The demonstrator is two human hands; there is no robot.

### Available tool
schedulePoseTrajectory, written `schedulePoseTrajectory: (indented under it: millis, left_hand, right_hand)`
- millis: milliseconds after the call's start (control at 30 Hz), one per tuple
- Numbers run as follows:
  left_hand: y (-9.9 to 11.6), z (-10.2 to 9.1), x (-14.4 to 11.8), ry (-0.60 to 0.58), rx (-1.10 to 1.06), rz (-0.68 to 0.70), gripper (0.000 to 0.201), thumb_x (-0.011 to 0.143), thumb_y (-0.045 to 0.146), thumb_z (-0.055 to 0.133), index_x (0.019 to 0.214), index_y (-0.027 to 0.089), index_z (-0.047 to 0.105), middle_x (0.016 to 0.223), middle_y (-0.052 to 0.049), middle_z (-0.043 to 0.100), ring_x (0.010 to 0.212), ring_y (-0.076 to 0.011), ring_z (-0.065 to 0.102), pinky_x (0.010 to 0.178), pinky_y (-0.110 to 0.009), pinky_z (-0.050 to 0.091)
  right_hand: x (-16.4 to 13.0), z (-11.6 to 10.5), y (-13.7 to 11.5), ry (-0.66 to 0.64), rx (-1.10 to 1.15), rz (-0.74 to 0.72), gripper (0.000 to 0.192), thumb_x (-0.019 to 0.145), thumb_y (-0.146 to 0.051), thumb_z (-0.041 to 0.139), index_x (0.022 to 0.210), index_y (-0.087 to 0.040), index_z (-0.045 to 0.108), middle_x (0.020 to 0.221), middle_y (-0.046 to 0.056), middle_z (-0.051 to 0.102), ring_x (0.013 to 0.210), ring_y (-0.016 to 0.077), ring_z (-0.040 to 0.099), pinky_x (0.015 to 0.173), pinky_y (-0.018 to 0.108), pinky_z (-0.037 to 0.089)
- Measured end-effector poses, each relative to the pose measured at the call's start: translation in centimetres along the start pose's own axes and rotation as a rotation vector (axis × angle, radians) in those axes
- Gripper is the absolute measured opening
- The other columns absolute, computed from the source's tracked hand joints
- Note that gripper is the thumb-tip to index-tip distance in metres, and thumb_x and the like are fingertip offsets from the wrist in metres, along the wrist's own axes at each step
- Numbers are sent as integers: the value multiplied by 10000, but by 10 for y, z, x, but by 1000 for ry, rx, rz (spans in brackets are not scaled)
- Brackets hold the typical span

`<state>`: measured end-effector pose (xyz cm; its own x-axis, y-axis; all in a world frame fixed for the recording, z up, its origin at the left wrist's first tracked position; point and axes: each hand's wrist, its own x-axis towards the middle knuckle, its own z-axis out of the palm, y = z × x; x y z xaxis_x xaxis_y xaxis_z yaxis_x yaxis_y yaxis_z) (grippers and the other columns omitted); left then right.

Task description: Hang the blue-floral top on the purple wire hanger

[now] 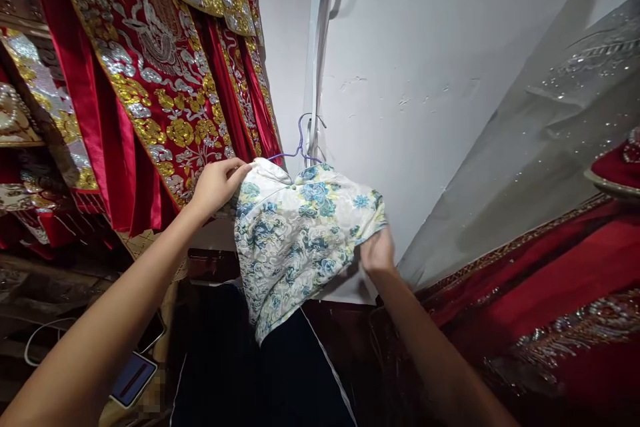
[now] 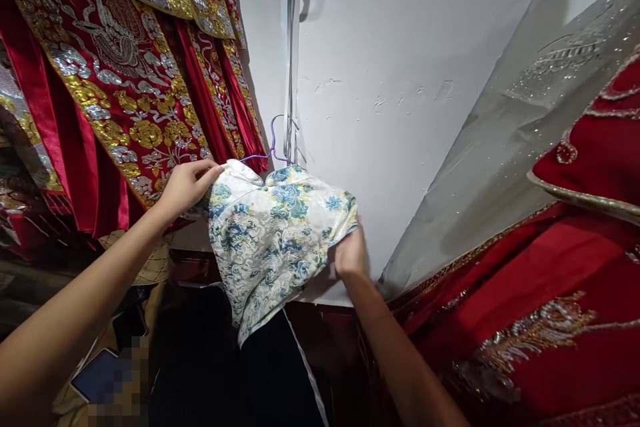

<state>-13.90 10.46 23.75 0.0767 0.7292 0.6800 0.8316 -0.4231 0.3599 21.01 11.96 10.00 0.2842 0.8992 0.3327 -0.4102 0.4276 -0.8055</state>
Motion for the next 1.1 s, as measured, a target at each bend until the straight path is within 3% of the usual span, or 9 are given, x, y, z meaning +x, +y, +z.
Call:
schedulePoseTrajectory:
  millis: [167, 400, 467, 567, 633, 767, 867, 967, 1100]
  left_hand:
    - [0, 6, -5, 3, 117, -35, 405, 986, 493, 414, 815, 196, 630, 647, -13, 579, 591, -171, 497, 567, -275, 283]
    - [0, 3, 2, -32, -132, -20, 354, 956, 501, 478, 896, 190, 634, 788, -15, 630, 717, -172, 552, 646, -266, 382]
    - [1, 10, -1, -56, -155, -28, 374, 940, 510, 497, 829, 184, 641, 746, -16, 628, 693, -175, 547, 643, -279, 395]
    - [4, 19, -7, 6, -274, -74, 478, 953, 550, 438, 715, 180, 625, 711, -41, 635, 705, -192, 575, 678, -306, 445]
    - [13, 21, -11, 60, -447, -103, 566, 976, 598, 343, 763, 181, 661, 817, -73, 694, 812, -213, 635, 769, -327, 491]
    - [52, 11, -22, 1, -727, -86, 709, 983, 668, 217, 765, 188, 692, 991, -112, 737, 1011, -251, 670, 915, -377, 515]
    - [93, 5, -36, -177, -824, -134, 750, 955, 729, 209, 806, 192, 710, 906, -116, 743, 972, -272, 693, 846, -403, 547]
    - [123, 7, -47, -322, -947, -168, 753, 939, 755, 225, 875, 193, 722, 882, -117, 743, 949, -278, 707, 832, -416, 556]
    - [119, 15, -47, -323, -1054, -152, 588, 935, 689, 417, 1115, 206, 701, 1061, -108, 739, 1060, -281, 691, 942, -423, 540]
  right_hand:
    - [14, -15, -40, 0, -39, -24, 429, 827, -531, 721, 1099, -199, 702, 1132, 56, 703, 1088, 213, 652, 921, 338, 544]
    - [15, 60, -108, -172, -29, -229, 264, 872, -476, 707, 981, -236, 724, 982, 31, 715, 979, 199, 673, 874, 344, 559]
    - [-11, 75, -120, -424, -74, -231, 260, 912, -479, 658, 979, -246, 752, 949, 33, 726, 933, 192, 685, 847, 340, 567]
    - [-51, 80, -131, -1120, -243, -152, 357, 907, -528, 647, 1015, -220, 791, 1019, 82, 736, 957, 217, 692, 871, 365, 565]
    - [-66, 77, -129, -1325, -415, -159, 410, 890, -515, 675, 1179, -236, 751, 1187, 107, 702, 1091, 247, 664, 969, 399, 532]
    - [-67, 73, -90, -953, -906, -399, 861, 849, -421, 737, 1582, -334, 294, 1570, 98, 403, 1445, 300, 385, 1175, 488, 364]
    - [-63, 79, -47, -742, -1101, -579, 1201, 759, -429, 800, 1621, -303, -27, 1675, 113, 141, 1539, 363, 137, 1234, 591, 208]
    - [-66, 85, -19, -571, -1104, -745, 1066, 814, -446, 725, 1620, -297, 44, 1647, 117, 214, 1521, 405, 161, 1240, 620, 116]
    - [-61, 74, -24, -551, -1095, -751, 892, 818, -442, 670, 1593, -332, 241, 1429, 111, 479, 1312, 381, 447, 1123, 550, 348]
